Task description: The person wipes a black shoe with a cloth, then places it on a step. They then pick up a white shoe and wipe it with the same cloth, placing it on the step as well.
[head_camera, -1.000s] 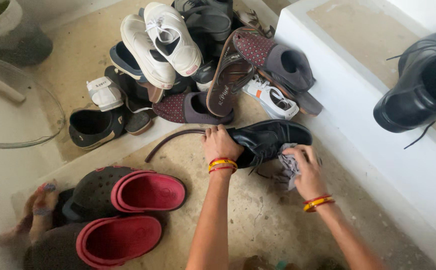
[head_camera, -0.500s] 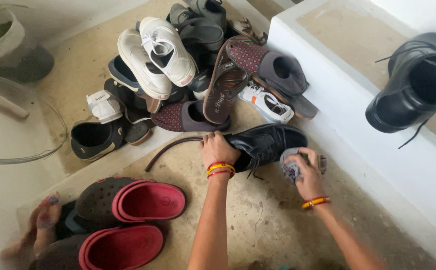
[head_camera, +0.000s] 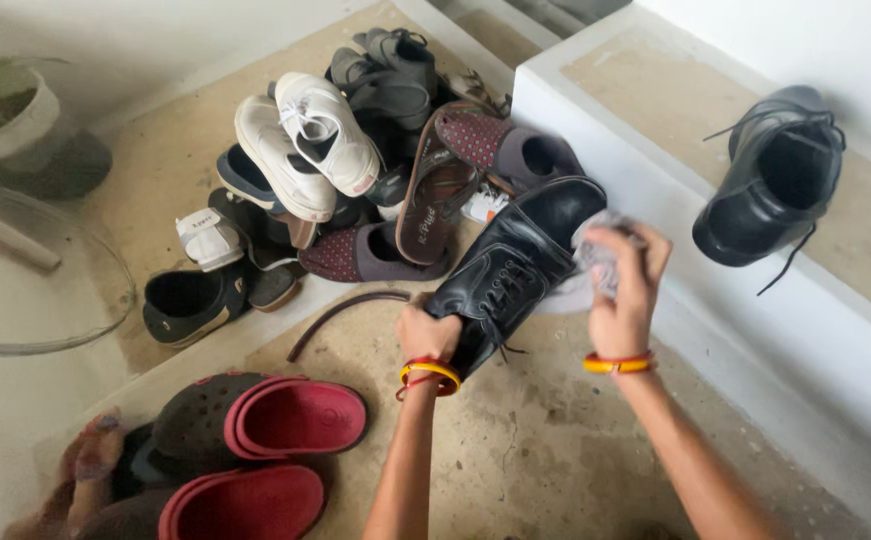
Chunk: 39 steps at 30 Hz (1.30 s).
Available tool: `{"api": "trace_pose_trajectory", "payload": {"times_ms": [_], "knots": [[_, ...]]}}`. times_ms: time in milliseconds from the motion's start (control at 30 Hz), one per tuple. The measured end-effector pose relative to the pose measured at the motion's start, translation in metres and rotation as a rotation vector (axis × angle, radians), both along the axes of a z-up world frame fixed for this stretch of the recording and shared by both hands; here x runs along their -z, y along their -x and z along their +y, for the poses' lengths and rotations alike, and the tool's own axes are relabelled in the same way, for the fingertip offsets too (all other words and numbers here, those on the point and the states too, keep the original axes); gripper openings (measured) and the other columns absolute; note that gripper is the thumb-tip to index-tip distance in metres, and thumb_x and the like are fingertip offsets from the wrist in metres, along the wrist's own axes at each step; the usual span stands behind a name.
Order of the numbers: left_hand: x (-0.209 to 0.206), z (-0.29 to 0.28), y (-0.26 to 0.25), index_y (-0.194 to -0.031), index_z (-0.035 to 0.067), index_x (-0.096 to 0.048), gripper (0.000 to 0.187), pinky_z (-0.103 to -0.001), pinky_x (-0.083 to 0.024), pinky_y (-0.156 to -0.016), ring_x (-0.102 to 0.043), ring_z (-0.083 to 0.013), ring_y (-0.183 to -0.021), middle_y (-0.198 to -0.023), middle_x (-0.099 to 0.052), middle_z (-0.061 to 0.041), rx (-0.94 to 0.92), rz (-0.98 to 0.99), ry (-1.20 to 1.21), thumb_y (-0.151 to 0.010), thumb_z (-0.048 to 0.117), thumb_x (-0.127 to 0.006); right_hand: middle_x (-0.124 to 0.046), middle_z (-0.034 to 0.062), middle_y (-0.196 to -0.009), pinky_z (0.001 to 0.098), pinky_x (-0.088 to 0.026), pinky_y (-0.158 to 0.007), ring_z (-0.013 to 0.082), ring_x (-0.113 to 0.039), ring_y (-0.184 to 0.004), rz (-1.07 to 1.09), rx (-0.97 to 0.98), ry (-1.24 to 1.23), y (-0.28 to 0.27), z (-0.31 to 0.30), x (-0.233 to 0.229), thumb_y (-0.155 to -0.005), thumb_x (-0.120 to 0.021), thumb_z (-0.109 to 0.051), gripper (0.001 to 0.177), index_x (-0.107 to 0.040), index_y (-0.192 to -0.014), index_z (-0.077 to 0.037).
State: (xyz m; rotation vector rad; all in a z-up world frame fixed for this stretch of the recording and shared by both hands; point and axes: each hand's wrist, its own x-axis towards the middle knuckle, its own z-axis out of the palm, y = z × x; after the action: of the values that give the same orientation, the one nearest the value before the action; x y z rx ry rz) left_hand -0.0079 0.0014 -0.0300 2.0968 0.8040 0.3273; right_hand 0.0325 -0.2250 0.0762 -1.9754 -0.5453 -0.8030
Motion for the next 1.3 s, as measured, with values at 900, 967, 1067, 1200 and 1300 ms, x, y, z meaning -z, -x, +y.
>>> {"api": "trace_pose_trajectory", "payload": {"times_ms": [900,967,1067,1200,1300], "knots": [[0.011,-0.071,-0.012,-0.097,-0.015,-0.07,0.049,-0.05,-0.055,-0.076,-0.074,-0.0411,-0.083,-0.086,-0.072,-0.033,-0.007,0.017,0.637,-0.071,0.026,-0.061,-0.054,0.0121,-0.125,0.0373,-0.051,-0.098,0.0328,-0.054,-0.122,0.012,-0.268,0.098,0.045,0.022,-0.046,-0.067,-0.043,0.026,0.068,-0.074,-0.114,-0.013],[-0.003,-0.077,-0.003,-0.091,-0.014,-0.07,0.046,-0.051,-0.054,-0.077,-0.074,-0.0455,-0.082,-0.081,-0.069,-0.037,0.017,0.046,0.424,-0.065,0.021,-0.058,-0.054,0.013,-0.122,0.0415,-0.047,-0.103,0.0339,-0.053,-0.121,-0.062,-0.064,0.11,0.012,0.024,-0.065,-0.063,-0.044,0.025,0.071,-0.075,-0.115,-0.011],[-0.016,-0.082,0.005,-0.088,-0.012,-0.071,0.044,-0.051,-0.053,-0.079,-0.072,-0.0473,-0.084,-0.08,-0.069,-0.036,0.03,0.006,0.397,-0.061,0.02,-0.058,-0.058,0.012,-0.123,0.0442,-0.044,-0.104,0.0338,-0.055,-0.121,-0.087,-0.009,0.14,0.001,0.028,-0.084,-0.065,-0.048,0.025,0.066,-0.075,-0.115,-0.01],[-0.01,-0.071,-0.014,-0.091,-0.014,-0.07,0.046,-0.049,-0.052,-0.082,-0.07,-0.0458,-0.087,-0.087,-0.069,-0.037,-0.075,0.083,0.409,-0.066,0.023,-0.062,-0.058,0.0119,-0.122,0.0417,-0.049,-0.104,0.0344,-0.055,-0.121,-0.027,-0.167,0.098,0.053,0.034,-0.061,-0.067,-0.044,0.022,0.061,-0.073,-0.108,-0.011],[0.028,-0.065,-0.029,-0.093,-0.016,-0.068,0.045,-0.05,-0.053,-0.073,-0.071,-0.0393,-0.082,-0.089,-0.072,-0.029,-0.204,0.066,0.835,-0.071,0.022,-0.061,-0.059,0.0117,-0.122,0.04,-0.05,-0.097,0.0325,-0.058,-0.114,0.056,-0.282,0.118,0.092,0.021,-0.021,-0.067,-0.048,0.019,0.056,-0.075,-0.104,-0.013]]}}
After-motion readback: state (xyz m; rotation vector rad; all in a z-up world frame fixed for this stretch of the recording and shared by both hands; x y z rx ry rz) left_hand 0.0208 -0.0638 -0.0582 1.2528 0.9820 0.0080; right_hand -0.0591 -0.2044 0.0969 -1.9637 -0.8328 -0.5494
